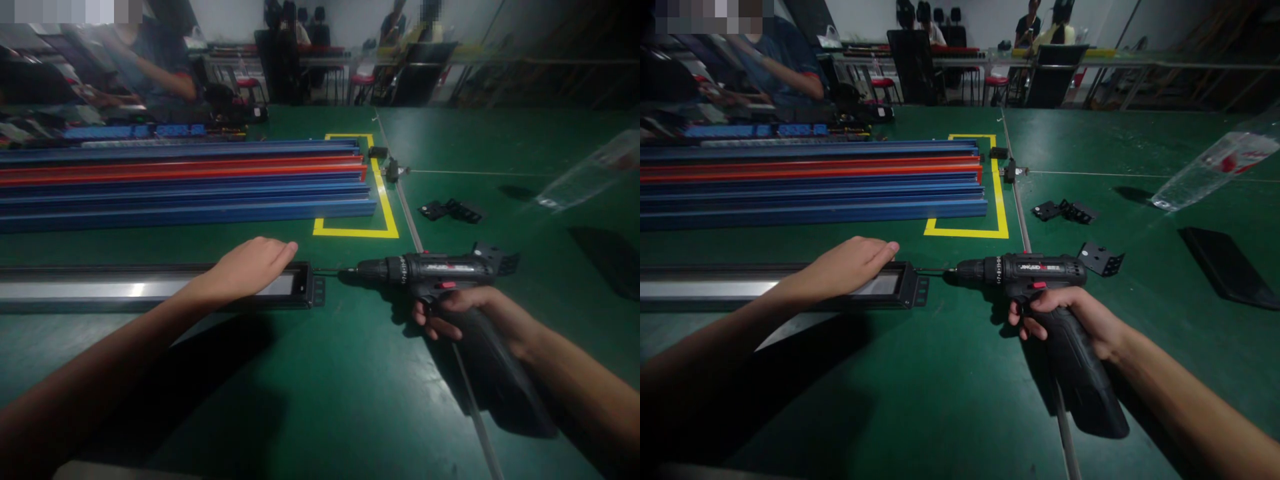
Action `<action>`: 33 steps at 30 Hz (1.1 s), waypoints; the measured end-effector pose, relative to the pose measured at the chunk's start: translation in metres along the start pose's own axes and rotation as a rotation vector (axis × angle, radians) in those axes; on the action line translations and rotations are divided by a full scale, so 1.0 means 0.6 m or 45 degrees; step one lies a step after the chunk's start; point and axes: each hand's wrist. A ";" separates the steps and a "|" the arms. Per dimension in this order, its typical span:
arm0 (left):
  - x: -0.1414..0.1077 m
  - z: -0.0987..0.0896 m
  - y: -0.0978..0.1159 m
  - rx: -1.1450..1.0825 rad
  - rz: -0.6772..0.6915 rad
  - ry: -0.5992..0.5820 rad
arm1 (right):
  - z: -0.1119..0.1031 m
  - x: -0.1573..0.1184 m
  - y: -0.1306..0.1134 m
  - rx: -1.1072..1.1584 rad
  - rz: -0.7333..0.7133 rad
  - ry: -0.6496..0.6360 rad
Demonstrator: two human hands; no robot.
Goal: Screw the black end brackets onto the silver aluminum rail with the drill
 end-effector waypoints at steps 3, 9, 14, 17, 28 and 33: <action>0.002 -0.002 0.003 -0.021 -0.040 -0.035 | -0.001 0.000 0.001 -0.014 0.016 0.028; 0.004 0.001 -0.002 0.004 -0.046 -0.051 | 0.003 0.001 -0.001 -0.059 0.039 0.080; 0.003 0.004 -0.009 0.072 0.023 -0.051 | 0.002 0.001 0.000 -0.055 0.026 0.086; 0.002 0.008 -0.015 0.077 0.051 -0.034 | 0.004 0.001 -0.001 -0.056 0.033 0.068; 0.003 0.009 -0.016 0.063 0.080 -0.037 | 0.006 -0.001 -0.002 -0.049 0.051 0.088; 0.003 0.009 -0.017 0.049 0.080 -0.031 | 0.004 0.001 -0.003 -0.034 0.072 0.084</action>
Point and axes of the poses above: each hand's wrist, its own x-axis towards the middle knuckle, its own z-axis out of the palm, y = z × x, and after that the axes turned 4 degrees about -y, right-handed
